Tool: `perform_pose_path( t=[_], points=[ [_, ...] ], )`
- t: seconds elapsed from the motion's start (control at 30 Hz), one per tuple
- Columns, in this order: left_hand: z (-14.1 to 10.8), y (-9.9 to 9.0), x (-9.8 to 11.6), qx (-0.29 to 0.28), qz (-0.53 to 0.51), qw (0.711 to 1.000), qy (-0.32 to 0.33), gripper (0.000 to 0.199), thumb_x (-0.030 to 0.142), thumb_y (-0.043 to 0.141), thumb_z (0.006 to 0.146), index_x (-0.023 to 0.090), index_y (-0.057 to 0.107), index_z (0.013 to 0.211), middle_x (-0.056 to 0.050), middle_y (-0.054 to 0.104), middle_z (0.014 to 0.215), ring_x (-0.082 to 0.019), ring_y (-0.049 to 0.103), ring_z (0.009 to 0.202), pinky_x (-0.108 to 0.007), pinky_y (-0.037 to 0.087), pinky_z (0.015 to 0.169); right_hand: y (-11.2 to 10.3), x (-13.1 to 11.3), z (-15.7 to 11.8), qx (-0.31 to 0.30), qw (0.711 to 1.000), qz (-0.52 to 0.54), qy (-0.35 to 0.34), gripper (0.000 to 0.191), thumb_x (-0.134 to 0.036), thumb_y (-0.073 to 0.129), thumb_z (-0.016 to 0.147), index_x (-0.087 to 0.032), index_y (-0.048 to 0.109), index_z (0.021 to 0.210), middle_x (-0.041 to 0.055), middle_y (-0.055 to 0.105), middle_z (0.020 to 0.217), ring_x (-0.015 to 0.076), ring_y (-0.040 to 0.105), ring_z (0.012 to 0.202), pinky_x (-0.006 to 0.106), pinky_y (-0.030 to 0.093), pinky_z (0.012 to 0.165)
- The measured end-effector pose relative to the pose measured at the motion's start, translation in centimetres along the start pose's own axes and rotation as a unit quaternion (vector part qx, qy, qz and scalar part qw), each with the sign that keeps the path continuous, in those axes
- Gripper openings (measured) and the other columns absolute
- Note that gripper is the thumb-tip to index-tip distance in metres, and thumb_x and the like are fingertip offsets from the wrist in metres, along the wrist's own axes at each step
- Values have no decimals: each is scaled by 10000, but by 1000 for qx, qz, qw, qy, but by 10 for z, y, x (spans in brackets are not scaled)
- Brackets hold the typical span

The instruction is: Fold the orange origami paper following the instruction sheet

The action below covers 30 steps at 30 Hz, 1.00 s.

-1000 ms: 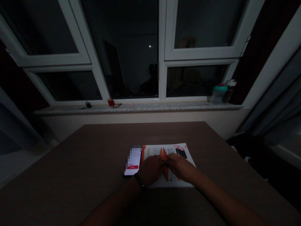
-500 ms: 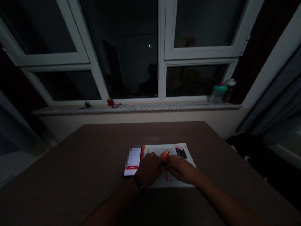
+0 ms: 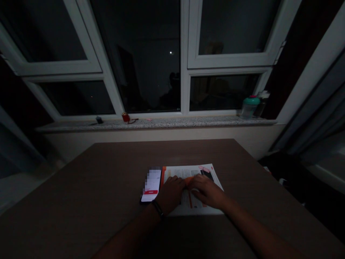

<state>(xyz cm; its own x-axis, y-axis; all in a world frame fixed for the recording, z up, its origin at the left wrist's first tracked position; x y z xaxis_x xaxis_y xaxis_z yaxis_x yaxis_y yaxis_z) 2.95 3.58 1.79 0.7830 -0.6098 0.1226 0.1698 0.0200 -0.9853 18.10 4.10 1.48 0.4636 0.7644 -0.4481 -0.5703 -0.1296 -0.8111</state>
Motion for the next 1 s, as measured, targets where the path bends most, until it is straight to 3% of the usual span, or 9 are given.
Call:
perform_pose_path(
  t=[0.23, 0.57, 1.0],
  points=[
    [2, -3, 4, -13, 22, 1000, -8, 202, 90, 477, 901, 192, 562, 1054, -65, 583, 1080, -222, 535, 988, -360, 425, 856, -5, 34, -3, 66, 994, -32, 85, 173, -135, 613, 840, -209, 640, 995, 52, 645, 972, 230, 577, 1011, 496, 289, 1089],
    [6, -2, 13, 24, 47, 999, 10, 190, 247, 414, 1017, 191, 578, 1094, -68, 621, 1024, -231, 563, 962, -378, 435, 862, -1, 41, 2, 94, 986, -56, 127, 76, -124, 614, 835, -190, 621, 871, 56, 599, 909, 235, 540, 973, 424, 403, 960],
    [6, 3, 17, 16, 43, 999, 14, 251, 169, 493, 952, 192, 517, 1201, -74, 605, 1110, -251, 546, 1021, -405, 447, 895, 2, 41, 5, 82, 985, -62, 138, 54, -148, 615, 847, -188, 603, 814, 40, 593, 861, 219, 535, 912, 394, 386, 934]
  ],
)
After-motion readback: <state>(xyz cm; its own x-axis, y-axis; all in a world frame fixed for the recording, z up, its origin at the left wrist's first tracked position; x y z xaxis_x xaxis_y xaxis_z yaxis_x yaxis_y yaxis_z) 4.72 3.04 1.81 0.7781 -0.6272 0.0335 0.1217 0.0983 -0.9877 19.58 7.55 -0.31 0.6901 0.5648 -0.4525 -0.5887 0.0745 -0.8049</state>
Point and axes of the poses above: each hand's wrist, its own z-axis towards the middle knuckle, its own y-axis out of the palm, x = y × z, the point moved 5 cm from there along z, towards the middle knuckle
